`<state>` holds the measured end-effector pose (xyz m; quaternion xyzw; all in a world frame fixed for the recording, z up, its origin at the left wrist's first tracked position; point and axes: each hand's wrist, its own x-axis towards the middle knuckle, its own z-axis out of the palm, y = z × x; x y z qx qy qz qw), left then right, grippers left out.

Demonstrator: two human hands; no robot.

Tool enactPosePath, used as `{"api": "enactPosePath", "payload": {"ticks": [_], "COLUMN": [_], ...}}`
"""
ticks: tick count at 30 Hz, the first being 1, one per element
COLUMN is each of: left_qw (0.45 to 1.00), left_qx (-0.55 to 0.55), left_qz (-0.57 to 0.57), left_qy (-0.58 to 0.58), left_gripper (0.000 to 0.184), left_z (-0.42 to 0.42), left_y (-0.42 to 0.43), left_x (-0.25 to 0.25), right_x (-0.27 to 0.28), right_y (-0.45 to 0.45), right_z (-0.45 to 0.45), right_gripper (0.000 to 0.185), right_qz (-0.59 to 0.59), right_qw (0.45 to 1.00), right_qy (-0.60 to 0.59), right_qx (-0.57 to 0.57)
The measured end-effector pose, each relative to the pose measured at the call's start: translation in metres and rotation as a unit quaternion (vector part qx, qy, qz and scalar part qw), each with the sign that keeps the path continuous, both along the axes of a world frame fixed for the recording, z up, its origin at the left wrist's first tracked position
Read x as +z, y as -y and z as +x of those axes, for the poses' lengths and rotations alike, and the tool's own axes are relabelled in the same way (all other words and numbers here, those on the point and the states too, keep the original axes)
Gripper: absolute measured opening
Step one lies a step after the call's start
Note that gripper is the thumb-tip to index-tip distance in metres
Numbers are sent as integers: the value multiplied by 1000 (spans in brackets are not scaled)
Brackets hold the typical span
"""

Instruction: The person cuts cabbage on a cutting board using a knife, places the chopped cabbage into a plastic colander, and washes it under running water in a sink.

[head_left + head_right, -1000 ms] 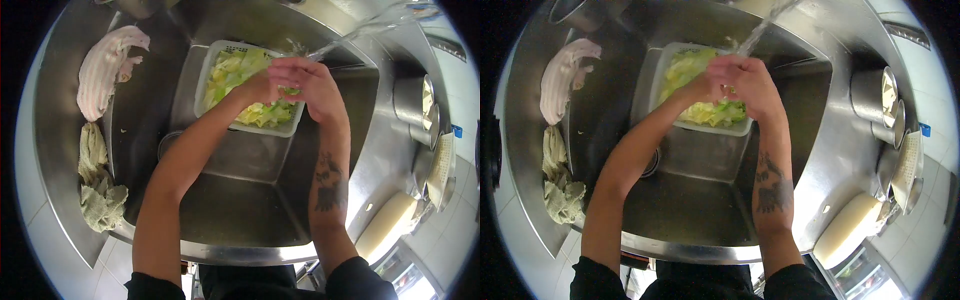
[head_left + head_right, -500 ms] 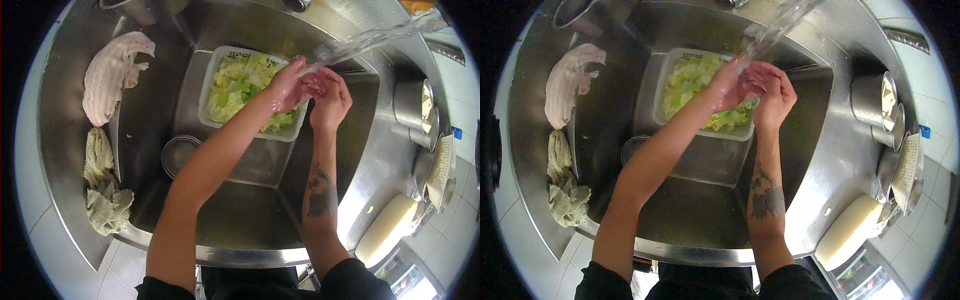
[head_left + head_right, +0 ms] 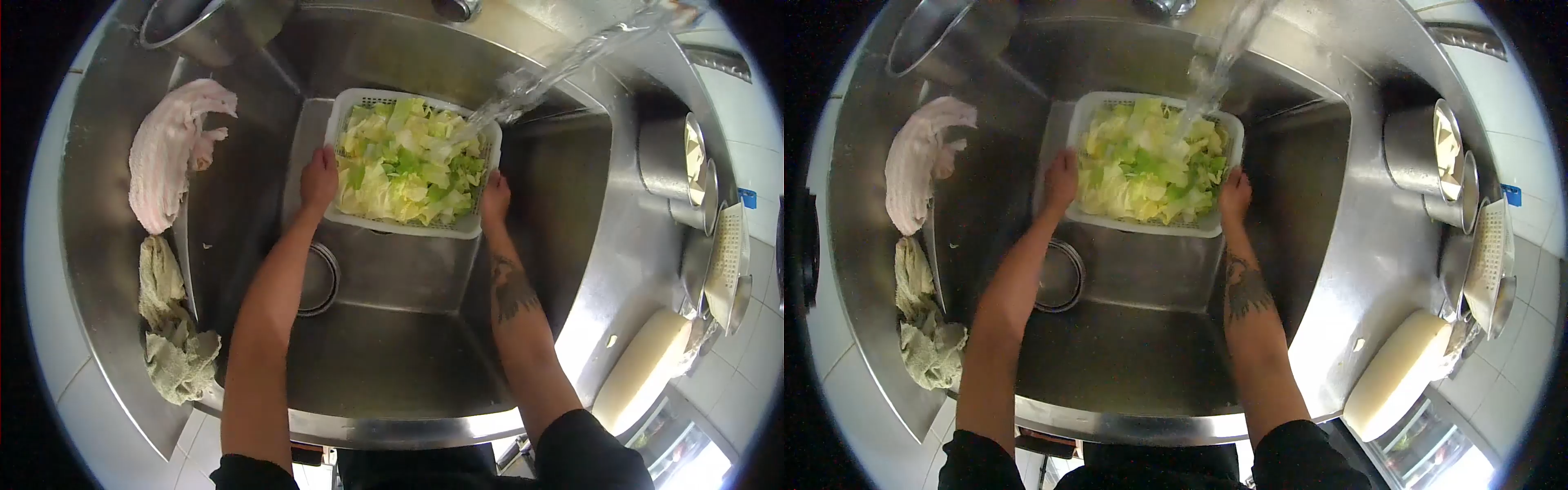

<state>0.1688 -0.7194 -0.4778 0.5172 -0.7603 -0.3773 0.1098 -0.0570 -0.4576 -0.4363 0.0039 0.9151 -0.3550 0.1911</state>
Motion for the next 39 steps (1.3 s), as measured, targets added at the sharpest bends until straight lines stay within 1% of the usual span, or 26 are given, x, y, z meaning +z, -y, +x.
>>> {"api": "enactPosePath", "payload": {"ticks": [1,2,4,5,7,8,10,11,13,14,16,17,18,19,20,22,26,28,29,31,32,34,35,36,38,39], "left_qw": [1000,1000,994,995,998,997,996,996,996,996,990,989,997,998,998,997,997,991,991,989,989,989,989,992,992,989], "left_qx": [13,13,31,32,0,-5,47,42,44,43,55,56,46,35,33,67,55,103,97,80,82,79,78,83,91,55], "left_qz": [9,2,38,34,7,14,49,56,37,38,-54,-57,-9,44,51,31,51,67,68,74,75,111,112,95,82,133], "left_qy": [-24,-28,93,91,69,73,51,53,-62,-61,-117,-121,-60,7,18,-3,-14,-48,-55,-97,-95,58,57,31,10,35], "left_gripper": [57,57,67,67,76,76,76,76,74,74,73,73,72,72,72,71,71,72,72,71,71,68,68,68,69,66], "left_z": [-4,-8,-10,-10,-9,-2,-3,0,11,14,-1,-7,-4,6,15,2,-1,1,-5,-11,-9,-17,-19,-12,4,5], "left_y": [-1,-1,2,6,6,0,2,0,-1,-9,-8,1,2,-5,-14,-7,1,2,0,-3,-2,13,17,15,12,13], "left_x": [3,7,14,18,27,30,58,58,57,57,55,51,46,40,35,39,57,69,76,88,88,73,53,18,-8,-9], "right_x": [3,5,5,5,7,7,11,15,32,35,37,25,-2,-9,-14,11,2,3,4,-4,-9,-14,-19,-30,-45,-44], "right_y": [1,5,13,15,5,-6,-14,-20,-20,-22,-7,-5,-19,-31,-42,-16,-24,-30,-32,-30,-32,-24,-24,-32,-43,-43], "right_z": [0,1,-1,-4,-6,0,6,13,30,33,15,1,-8,1,11,7,9,12,10,8,11,6,1,-3,4,5], "right_gripper": [51,51,53,53,56,56,56,56,54,54,51,51,53,55,55,54,53,52,52,48,48,48,48,47,46,46], "right_qz": [-12,-19,17,13,35,43,-87,-79,-101,-100,5,1,-77,-149,-141,-158,-215,-256,-256,-157,-154,-214,-214,-188,-156,-90], "right_qw": [1000,1000,997,997,998,997,992,993,990,990,994,994,992,984,985,961,962,959,958,974,975,943,943,952,960,985], "right_qy": [18,14,0,-2,-10,-6,-35,-35,-9,-8,19,16,21,30,40,88,51,-33,-41,27,29,70,68,78,92,57], "right_qx": [-6,-6,-71,-70,-53,-57,-80,-84,-94,-95,-106,-105,-98,-92,-96,-209,-160,-116,-119,-160,-159,-246,-247,-230,-212,-137]}}
